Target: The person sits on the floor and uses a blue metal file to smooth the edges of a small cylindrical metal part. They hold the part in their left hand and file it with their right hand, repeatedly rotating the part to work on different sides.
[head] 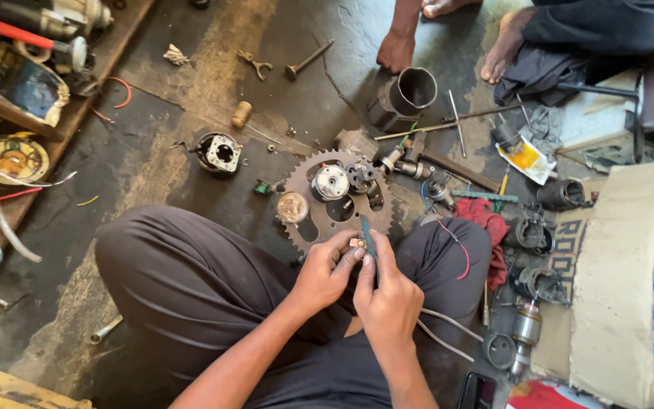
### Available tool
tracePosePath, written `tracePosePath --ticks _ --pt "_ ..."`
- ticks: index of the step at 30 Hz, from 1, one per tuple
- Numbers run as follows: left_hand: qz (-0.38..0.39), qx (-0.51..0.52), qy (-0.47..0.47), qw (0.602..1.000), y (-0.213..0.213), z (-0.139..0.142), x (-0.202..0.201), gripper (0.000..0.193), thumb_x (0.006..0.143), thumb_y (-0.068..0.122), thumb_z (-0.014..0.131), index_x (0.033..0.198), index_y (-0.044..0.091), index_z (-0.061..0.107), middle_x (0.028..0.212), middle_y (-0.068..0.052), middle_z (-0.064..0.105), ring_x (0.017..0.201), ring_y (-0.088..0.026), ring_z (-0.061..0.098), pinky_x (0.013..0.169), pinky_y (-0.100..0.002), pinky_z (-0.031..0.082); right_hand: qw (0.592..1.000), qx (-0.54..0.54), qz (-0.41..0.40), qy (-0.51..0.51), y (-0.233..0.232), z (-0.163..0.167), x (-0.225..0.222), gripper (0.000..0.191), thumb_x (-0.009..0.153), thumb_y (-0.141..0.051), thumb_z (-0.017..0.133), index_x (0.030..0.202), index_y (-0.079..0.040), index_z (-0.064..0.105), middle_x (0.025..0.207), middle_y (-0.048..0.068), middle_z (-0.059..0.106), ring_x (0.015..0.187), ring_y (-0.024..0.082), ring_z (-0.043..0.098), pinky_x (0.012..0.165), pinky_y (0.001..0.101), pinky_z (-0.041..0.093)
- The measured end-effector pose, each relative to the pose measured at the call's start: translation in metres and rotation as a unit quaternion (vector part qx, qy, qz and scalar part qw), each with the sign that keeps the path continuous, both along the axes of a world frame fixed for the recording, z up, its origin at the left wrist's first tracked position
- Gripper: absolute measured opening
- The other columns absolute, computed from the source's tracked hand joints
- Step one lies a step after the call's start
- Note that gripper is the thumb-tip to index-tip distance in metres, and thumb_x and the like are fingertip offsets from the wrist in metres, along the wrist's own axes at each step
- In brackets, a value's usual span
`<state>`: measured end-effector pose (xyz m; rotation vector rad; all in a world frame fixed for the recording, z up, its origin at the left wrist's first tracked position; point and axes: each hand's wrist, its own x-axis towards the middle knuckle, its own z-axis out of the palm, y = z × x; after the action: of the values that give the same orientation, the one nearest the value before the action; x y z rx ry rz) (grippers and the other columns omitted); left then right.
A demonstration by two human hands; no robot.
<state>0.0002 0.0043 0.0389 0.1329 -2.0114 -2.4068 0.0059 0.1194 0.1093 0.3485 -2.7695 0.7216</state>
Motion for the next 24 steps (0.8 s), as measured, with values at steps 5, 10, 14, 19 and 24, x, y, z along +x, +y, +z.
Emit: tracePosePath --ticks 5,10,14,19,24 --pt "0.017 -0.004 0.020 1.000 0.0008 0.0015 -0.0021 0.023 0.098 0.007 0.062 0.119 -0.002 0.065 0.089 -0.009 0.075 0.079 -0.010 0.068 0.072 -0.028 0.055 0.999 0.029 -0.016 -0.032 0.0051 -0.0040 0.0042 0.039 0.094 -0.015 0.064 0.133 -0.016 0.063 0.076 0.017 0.073 0.065 0.037 0.071 0.056 0.0480 0.053" --pt "0.006 -0.045 -0.014 0.999 0.0017 0.0002 -0.0019 0.023 0.098 0.008 0.063 0.118 -0.002 0.066 0.087 -0.010 0.076 0.074 -0.012 0.065 0.067 -0.030 0.053 1.000 0.000 -0.007 0.004 0.0040 -0.0060 0.0026 0.039 0.095 -0.013 0.063 0.134 -0.014 0.062 0.084 0.017 0.075 0.070 0.038 0.071 0.058 0.0471 0.053" --pt "0.015 0.016 0.031 0.999 0.0021 -0.0032 -0.0045 0.022 0.100 0.007 0.063 0.120 -0.003 0.065 0.091 -0.011 0.074 0.082 -0.010 0.065 0.074 -0.029 0.055 1.000 0.000 0.009 0.006 0.0063 -0.0018 0.0056 0.038 0.093 -0.013 0.063 0.131 -0.013 0.062 0.088 0.016 0.076 0.067 0.036 0.072 0.056 0.0463 0.054" --pt "-0.009 -0.061 0.015 0.998 0.0028 -0.0042 0.0004 0.024 0.098 0.007 0.063 0.119 -0.004 0.065 0.090 -0.009 0.074 0.078 -0.010 0.068 0.072 -0.029 0.054 1.000 0.011 -0.012 -0.010 0.0058 0.0001 0.0019 0.036 0.096 -0.013 0.063 0.132 -0.013 0.063 0.085 0.016 0.075 0.069 0.037 0.071 0.057 0.0464 0.053" --pt "0.006 0.042 0.029 0.999 0.0014 -0.0029 -0.0054 0.022 0.102 0.006 0.060 0.120 -0.003 0.064 0.089 -0.010 0.072 0.082 -0.009 0.064 0.076 -0.029 0.055 1.000 -0.005 0.002 -0.022 0.0053 -0.0014 0.0033 0.038 0.093 -0.013 0.062 0.131 -0.015 0.062 0.082 0.014 0.076 0.066 0.036 0.072 0.056 0.0458 0.053"
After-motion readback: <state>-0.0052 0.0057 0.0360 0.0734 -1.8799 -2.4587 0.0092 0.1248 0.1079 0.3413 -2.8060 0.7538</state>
